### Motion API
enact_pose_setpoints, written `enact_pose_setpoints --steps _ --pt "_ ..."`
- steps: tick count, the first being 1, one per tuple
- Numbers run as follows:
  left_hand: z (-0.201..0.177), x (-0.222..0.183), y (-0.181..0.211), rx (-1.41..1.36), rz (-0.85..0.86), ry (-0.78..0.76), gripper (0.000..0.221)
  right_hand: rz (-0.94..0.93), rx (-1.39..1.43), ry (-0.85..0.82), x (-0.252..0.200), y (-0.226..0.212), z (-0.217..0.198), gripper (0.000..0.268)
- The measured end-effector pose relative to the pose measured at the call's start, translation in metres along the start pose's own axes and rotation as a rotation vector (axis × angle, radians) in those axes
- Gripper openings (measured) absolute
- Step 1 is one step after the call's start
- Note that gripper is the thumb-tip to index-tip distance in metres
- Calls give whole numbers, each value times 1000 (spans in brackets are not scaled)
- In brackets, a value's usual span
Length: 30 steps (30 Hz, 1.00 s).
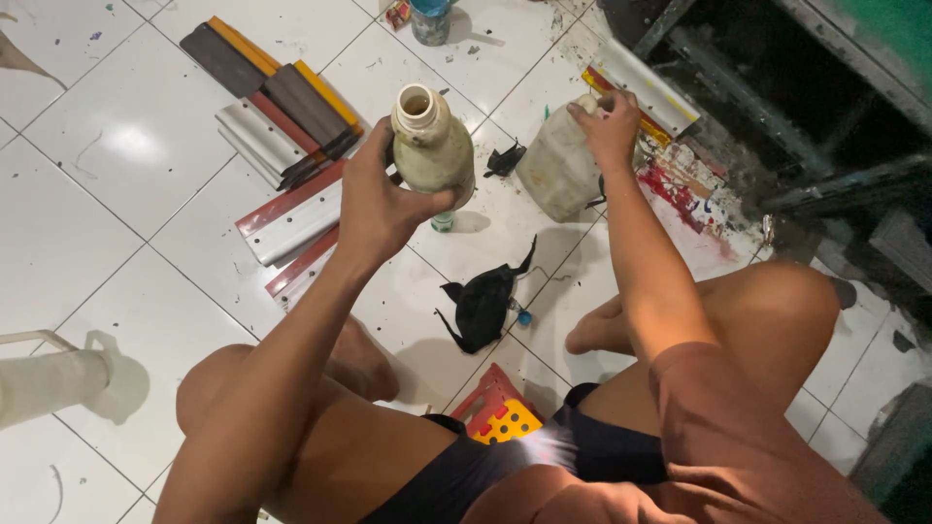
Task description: The person pours liquid into a bottle and cleans ink off a screen printing squeegee with a cloth.
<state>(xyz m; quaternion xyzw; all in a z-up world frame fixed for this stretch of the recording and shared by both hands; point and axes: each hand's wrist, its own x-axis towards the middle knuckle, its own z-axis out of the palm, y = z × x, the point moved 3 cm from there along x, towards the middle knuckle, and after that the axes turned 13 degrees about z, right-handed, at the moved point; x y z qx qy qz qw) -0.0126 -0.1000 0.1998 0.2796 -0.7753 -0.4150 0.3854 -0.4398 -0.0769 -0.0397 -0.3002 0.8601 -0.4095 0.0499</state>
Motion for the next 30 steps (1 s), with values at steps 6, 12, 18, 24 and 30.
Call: enact_pose_setpoints --steps 6,12,18,24,30 --pt "-1 1 -4 0 27 19 77 -416 46 224 37 54 32 27" --pt "-5 1 0 7 62 32 73 -247 0 103 22 28 16 33" --pt "-7 0 1 -4 55 37 73 -167 63 -40 1 0 2 27" --pt "-5 0 1 -7 87 32 67 -55 -37 -53 10 8 7 42" --pt "-6 -1 2 -18 46 15 72 -57 83 -72 0 -5 -4 37"
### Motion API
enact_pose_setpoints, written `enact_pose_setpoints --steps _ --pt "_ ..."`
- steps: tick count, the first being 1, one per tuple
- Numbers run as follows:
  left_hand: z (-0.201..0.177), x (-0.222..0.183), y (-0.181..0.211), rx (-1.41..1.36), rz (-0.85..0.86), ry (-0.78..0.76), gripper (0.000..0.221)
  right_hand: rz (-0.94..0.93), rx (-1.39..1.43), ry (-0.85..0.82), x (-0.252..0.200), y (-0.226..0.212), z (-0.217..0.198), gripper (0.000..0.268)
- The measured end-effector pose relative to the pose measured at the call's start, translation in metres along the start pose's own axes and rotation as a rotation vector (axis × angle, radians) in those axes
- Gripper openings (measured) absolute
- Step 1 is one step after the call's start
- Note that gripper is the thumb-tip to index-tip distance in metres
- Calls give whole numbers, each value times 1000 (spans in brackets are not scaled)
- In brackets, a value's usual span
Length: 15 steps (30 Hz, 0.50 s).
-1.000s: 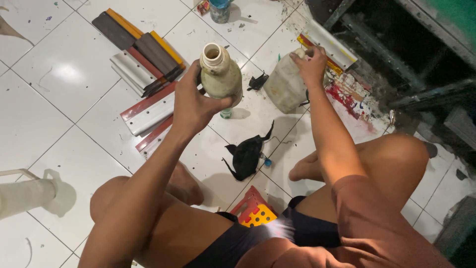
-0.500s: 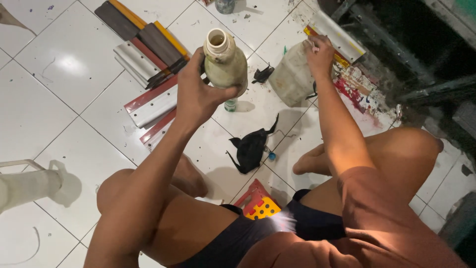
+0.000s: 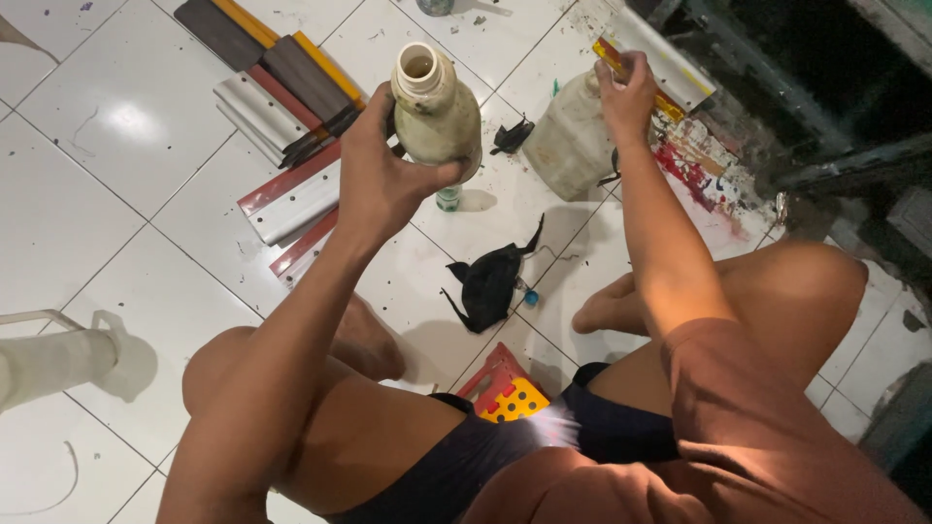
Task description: The person pours liquid into a bottle and cleans ink off a screen printing squeegee with a cloth.
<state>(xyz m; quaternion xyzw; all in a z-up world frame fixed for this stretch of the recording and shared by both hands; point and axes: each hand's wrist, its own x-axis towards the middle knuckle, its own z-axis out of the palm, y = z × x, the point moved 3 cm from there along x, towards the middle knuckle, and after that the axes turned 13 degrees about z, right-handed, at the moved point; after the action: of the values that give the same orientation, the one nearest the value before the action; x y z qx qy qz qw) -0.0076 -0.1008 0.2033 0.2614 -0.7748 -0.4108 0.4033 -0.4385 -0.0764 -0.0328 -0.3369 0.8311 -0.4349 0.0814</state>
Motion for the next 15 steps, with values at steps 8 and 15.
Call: enact_pose_setpoints --steps 8,15 --pt "-1 0 -1 29 42 13 68 -12 -92 -79 -6 -6 1 26" --pt "1 1 -5 9 68 31 70 -170 -330 48 -12 -13 8 32"
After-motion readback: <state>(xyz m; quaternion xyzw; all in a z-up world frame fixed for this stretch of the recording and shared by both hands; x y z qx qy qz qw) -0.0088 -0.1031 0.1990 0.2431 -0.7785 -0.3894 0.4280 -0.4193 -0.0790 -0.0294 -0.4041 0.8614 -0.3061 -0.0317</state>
